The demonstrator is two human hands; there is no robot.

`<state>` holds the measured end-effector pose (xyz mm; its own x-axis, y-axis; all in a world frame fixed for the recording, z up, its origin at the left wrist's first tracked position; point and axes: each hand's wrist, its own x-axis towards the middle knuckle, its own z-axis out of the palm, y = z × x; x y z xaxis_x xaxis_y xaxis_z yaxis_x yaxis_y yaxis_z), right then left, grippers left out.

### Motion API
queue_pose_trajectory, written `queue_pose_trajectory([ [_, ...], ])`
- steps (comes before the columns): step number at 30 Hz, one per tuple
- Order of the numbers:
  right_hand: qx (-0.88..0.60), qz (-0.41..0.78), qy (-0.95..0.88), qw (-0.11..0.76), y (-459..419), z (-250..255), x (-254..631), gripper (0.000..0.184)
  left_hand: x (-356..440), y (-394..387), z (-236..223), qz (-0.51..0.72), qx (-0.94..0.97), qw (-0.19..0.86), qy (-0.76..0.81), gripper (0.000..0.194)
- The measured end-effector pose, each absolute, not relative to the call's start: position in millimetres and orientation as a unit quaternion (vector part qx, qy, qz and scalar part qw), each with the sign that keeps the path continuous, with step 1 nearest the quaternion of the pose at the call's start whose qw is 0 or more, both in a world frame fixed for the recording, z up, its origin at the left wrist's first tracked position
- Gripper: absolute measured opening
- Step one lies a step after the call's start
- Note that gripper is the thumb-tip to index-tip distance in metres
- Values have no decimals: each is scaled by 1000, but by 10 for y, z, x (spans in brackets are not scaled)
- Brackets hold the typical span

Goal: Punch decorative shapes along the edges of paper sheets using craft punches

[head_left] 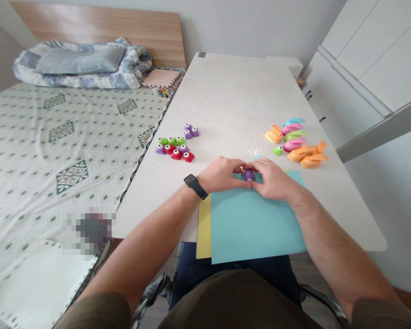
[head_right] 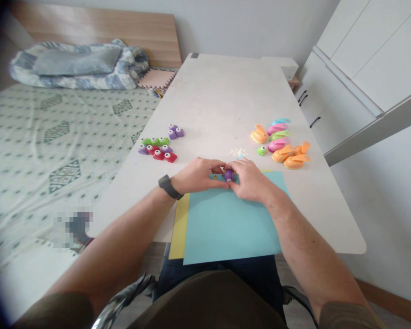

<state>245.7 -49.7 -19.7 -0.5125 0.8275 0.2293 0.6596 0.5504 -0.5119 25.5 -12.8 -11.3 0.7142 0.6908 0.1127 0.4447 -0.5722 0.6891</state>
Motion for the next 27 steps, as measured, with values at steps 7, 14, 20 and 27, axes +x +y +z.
queue_pose_trajectory([
  [7,-438,174,-853,224,-494,-175,2455,37,251,-134,-133,193,871,313,326,51],
  [14,-445,172,-851,221,-497,-153,2466,33,252,-154,-150,203,876,291,327,42],
  [20,-445,181,-850,214,-494,-138,2473,34,249,-148,-155,199,876,284,337,43],
  [27,-447,217,-840,220,-505,-93,2472,29,239,-135,-163,180,873,271,363,41],
])
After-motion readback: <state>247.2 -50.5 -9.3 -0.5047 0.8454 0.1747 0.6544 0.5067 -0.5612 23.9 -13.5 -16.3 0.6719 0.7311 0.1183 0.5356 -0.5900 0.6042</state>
